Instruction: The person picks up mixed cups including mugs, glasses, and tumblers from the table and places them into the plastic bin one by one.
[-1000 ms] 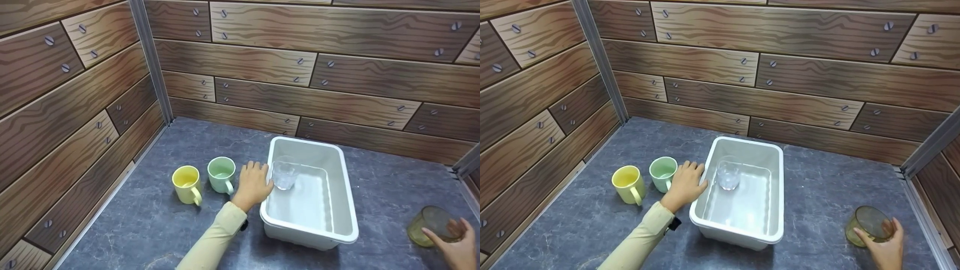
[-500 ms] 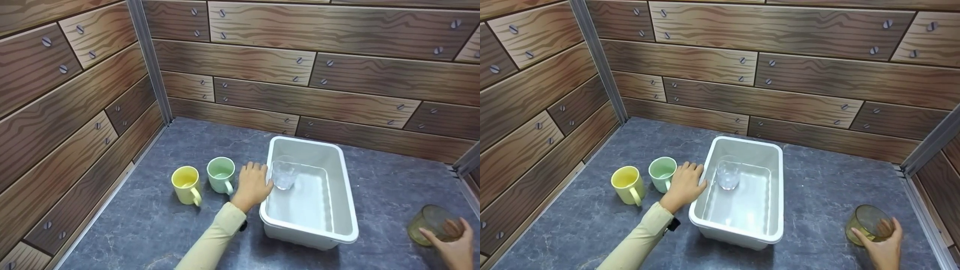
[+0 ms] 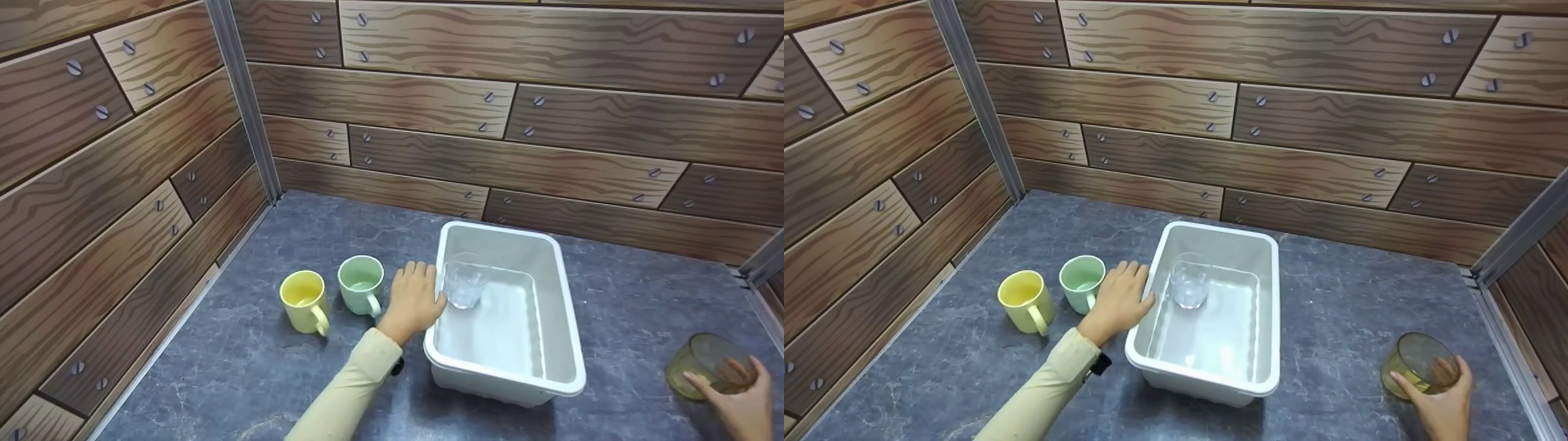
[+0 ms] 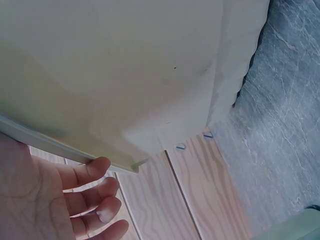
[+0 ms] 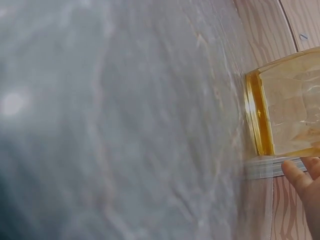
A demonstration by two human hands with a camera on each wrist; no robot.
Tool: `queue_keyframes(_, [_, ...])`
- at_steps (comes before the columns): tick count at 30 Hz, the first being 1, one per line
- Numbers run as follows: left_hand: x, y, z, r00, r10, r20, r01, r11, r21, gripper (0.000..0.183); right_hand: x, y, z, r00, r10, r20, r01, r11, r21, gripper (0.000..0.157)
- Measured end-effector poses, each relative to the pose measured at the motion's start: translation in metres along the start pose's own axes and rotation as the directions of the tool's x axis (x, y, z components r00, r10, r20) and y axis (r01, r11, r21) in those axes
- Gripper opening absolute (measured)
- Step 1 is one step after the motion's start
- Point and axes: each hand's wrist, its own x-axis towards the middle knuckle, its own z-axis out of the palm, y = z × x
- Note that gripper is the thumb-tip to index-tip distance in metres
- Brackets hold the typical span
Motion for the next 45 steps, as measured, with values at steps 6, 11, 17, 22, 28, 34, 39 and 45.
queue_keyframes(6, [0.001, 0.0, 0.0, 1.0, 0.002, 0.01, -0.002, 1.0, 0.006, 0.032, 0.002, 0.002, 0.002, 1.0, 0.013, 0.016, -0.013, 1.0, -0.021, 0.096])
queue_keyframes(11, [0.002, 0.0, 0.001, 1.0, 0.015, -0.002, -0.015, 1.0, 0.004, 0.032, 0.002, 0.006, 0.001, 1.0, -0.004, -0.01, 0.004, 0.999, 0.033, 0.094])
queue_keyframes(17, [0.001, -0.001, 0.002, 1.0, 0.022, 0.005, -0.021, 0.998, -0.061, 0.031, 0.002, 0.008, 0.0, 0.999, -0.048, -0.015, 0.049, 0.996, 0.068, 0.072])
queue_keyframes(22, [0.0, -0.002, 0.003, 1.0, 0.021, -0.001, -0.021, 0.993, -0.117, 0.029, 0.002, 0.007, -0.001, 0.997, -0.073, 0.014, 0.071, 0.993, 0.089, 0.062])
queue_keyframes(28, [0.0, -0.001, 0.003, 1.0, 0.002, 0.013, -0.001, 0.993, -0.118, 0.031, 0.004, 0.011, 0.001, 0.998, -0.068, 0.005, 0.067, 0.993, 0.098, 0.073])
queue_keyframes(34, [0.0, -0.001, 0.003, 1.0, 0.006, 0.002, -0.006, 0.998, -0.057, 0.033, 0.007, 0.016, 0.004, 0.998, -0.058, -0.006, 0.058, 0.992, 0.108, 0.073])
queue_keyframes(39, [0.001, -0.002, 0.004, 1.0, 0.015, -0.023, -0.015, 0.999, -0.035, 0.032, 0.006, 0.012, 0.004, 1.0, -0.021, -0.001, 0.021, 0.996, 0.089, 0.073])
queue_keyframes(45, [0.002, -0.001, 0.002, 1.0, 0.014, -0.007, -0.014, 1.0, -0.016, 0.032, 0.005, 0.012, 0.004, 1.0, -0.012, -0.003, 0.012, 0.995, 0.095, 0.073])
